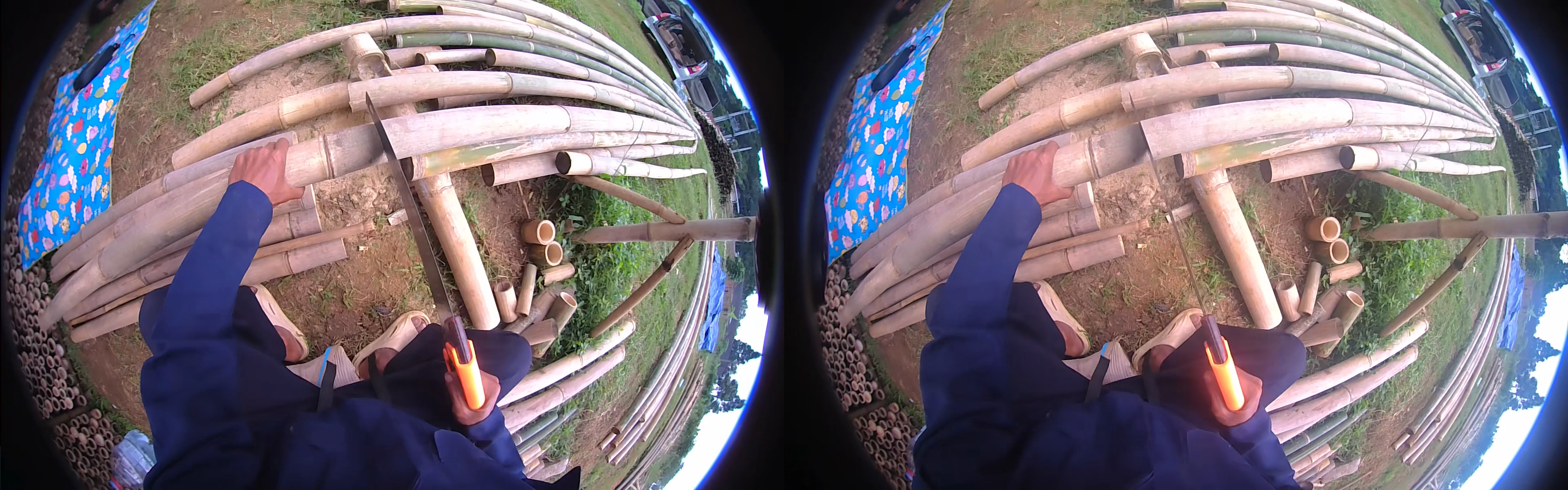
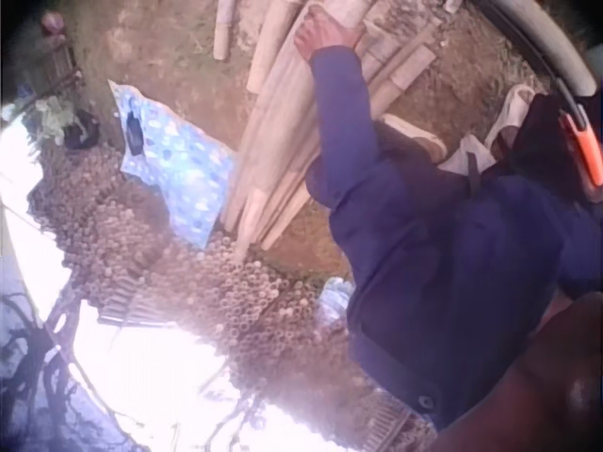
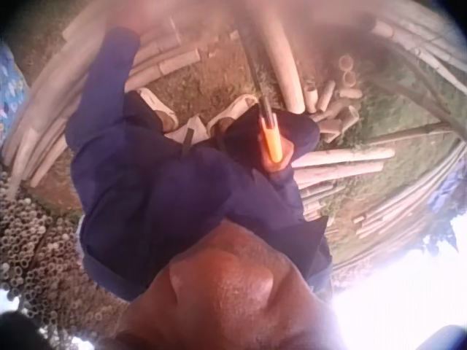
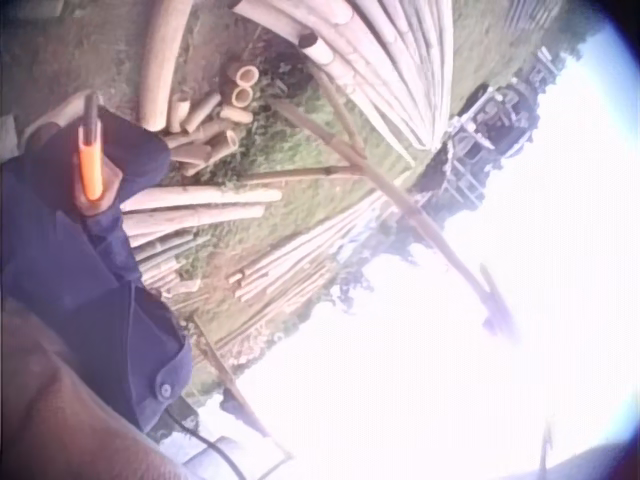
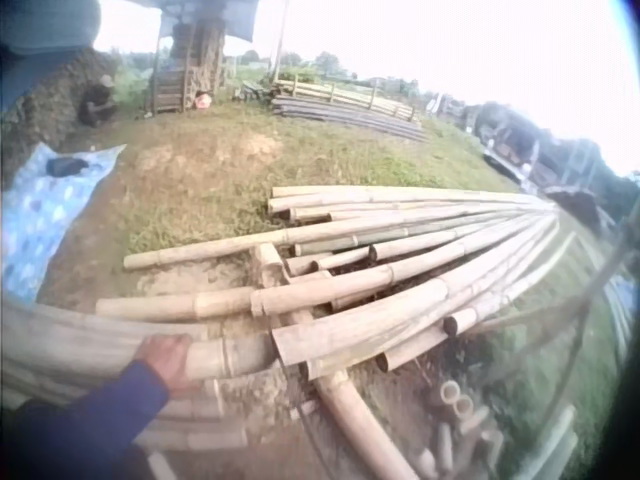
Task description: The person selects bamboo poles from a pile, positions them, and uses a hand saw to cut them into shorter sections. The cut pieces are placed on the ground nearby.
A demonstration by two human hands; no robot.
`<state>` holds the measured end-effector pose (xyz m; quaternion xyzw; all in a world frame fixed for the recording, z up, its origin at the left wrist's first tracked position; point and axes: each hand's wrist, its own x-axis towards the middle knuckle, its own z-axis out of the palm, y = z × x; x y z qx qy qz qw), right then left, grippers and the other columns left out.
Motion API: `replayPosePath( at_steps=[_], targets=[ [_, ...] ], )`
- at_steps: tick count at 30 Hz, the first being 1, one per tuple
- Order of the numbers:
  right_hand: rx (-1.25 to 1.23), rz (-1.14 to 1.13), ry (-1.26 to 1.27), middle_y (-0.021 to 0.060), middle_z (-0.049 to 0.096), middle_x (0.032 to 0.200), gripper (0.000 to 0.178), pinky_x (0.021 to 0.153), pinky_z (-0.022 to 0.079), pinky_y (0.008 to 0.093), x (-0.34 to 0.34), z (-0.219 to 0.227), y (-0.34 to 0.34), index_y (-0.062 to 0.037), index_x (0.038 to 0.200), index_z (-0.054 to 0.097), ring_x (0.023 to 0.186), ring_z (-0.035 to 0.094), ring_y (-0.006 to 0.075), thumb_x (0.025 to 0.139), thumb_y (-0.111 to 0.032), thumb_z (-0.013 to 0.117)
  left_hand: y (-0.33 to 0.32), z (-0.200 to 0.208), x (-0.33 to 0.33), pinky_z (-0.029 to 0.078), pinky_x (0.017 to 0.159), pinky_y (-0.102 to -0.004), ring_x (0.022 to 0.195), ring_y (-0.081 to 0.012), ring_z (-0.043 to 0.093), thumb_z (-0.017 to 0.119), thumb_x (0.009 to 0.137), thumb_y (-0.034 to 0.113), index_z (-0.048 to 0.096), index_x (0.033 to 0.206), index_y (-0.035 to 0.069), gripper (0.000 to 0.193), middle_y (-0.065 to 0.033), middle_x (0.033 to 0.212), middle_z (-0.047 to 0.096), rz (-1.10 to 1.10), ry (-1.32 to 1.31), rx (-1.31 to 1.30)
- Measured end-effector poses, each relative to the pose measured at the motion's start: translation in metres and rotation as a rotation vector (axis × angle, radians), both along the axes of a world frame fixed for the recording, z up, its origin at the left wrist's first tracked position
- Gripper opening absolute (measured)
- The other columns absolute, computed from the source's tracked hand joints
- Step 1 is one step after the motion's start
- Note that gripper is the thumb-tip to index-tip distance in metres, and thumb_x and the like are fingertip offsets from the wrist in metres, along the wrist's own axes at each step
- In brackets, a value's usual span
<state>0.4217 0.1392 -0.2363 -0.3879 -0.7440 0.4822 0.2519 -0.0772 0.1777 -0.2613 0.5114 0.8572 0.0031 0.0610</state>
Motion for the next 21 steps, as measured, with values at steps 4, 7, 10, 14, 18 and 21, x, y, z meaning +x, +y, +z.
replayPosePath(
  at_steps=[4, 7, 10, 14, 18, 21],
  targets=[
    [-0.025, -0.045, 0.000, 0.0151, 0.073, 0.088, 0.024, 0.075, 0.054, 0.0316, -0.057, -0.004, 0.037, 0.0032, 0.116, 0.072, 0.081, 0.071, 0.0194, 0.092, -0.003, 0.072, 0.003, -0.003, 0.002, 0.060, 0.088, -0.0481, 0.097, -0.0396, 0.074, 0.091, 0.065, 0.045, 0.063, 0.119, 0.001, 0.076, -0.0224, 0.104, 0.075, 0.020, -0.012, -0.022],
    [-0.063, -0.092, 0.202, 0.0036, 0.057, 0.064, 0.016, 0.055, 0.041, 0.0322, -0.160, -0.031, 0.111, 0.0038, 0.091, 0.068, 0.060, 0.047, 0.0083, 0.096, -0.009, 0.075, 0.014, -0.001, 0.005, 0.059, 0.089, -0.0483, 0.098, -0.0395, 0.074, 0.091, 0.065, 0.046, 0.063, 0.119, 0.001, 0.075, -0.0219, 0.104, 0.075, -0.033, 0.003, -0.003],
    [-0.116, -0.049, 0.243, 0.0021, 0.057, 0.066, 0.017, 0.055, 0.041, 0.0323, -0.160, -0.034, 0.109, 0.0041, 0.091, 0.068, 0.059, 0.047, 0.0085, 0.096, -0.010, 0.076, 0.008, -0.001, 0.002, 0.059, 0.090, -0.0481, 0.099, -0.0395, 0.074, 0.091, 0.065, 0.046, 0.063, 0.119, 0.002, 0.075, -0.0215, 0.103, 0.075, -0.050, 0.004, -0.016],
    [-0.027, 0.004, 0.030, 0.0151, 0.072, 0.099, 0.027, 0.081, 0.053, 0.0307, -0.053, -0.006, 0.035, 0.0031, 0.120, 0.072, 0.091, 0.070, 0.0178, 0.093, -0.003, 0.072, -0.007, -0.005, 0.000, 0.059, 0.090, -0.0475, 0.099, -0.0394, 0.074, 0.091, 0.064, 0.047, 0.063, 0.118, 0.002, 0.076, -0.0212, 0.103, 0.075, -0.006, 0.017, 0.011],
    [-0.054, -0.035, 0.021, 0.0141, 0.076, 0.086, 0.026, 0.074, 0.056, 0.0306, -0.063, 0.004, 0.044, 0.0028, 0.118, 0.075, 0.079, 0.075, 0.0177, 0.092, -0.001, 0.072, 0.002, -0.004, 0.005, 0.059, 0.089, -0.0474, 0.098, -0.0391, 0.074, 0.093, 0.064, 0.046, 0.063, 0.119, 0.002, 0.077, -0.0210, 0.103, 0.076, 0.032, -0.006, -0.011],
    [-0.054, -0.045, 0.117, 0.0054, 0.063, 0.068, 0.009, 0.058, 0.046, 0.0316, -0.149, -0.020, 0.114, 0.0051, 0.096, 0.070, 0.060, 0.054, 0.0107, 0.094, -0.003, 0.073, 0.014, 0.001, 0.007, 0.060, 0.087, -0.0475, 0.097, -0.0395, 0.074, 0.093, 0.064, 0.046, 0.063, 0.115, 0.002, 0.074, -0.0211, 0.100, 0.076, -0.001, -0.018, 0.015]
  ],
)
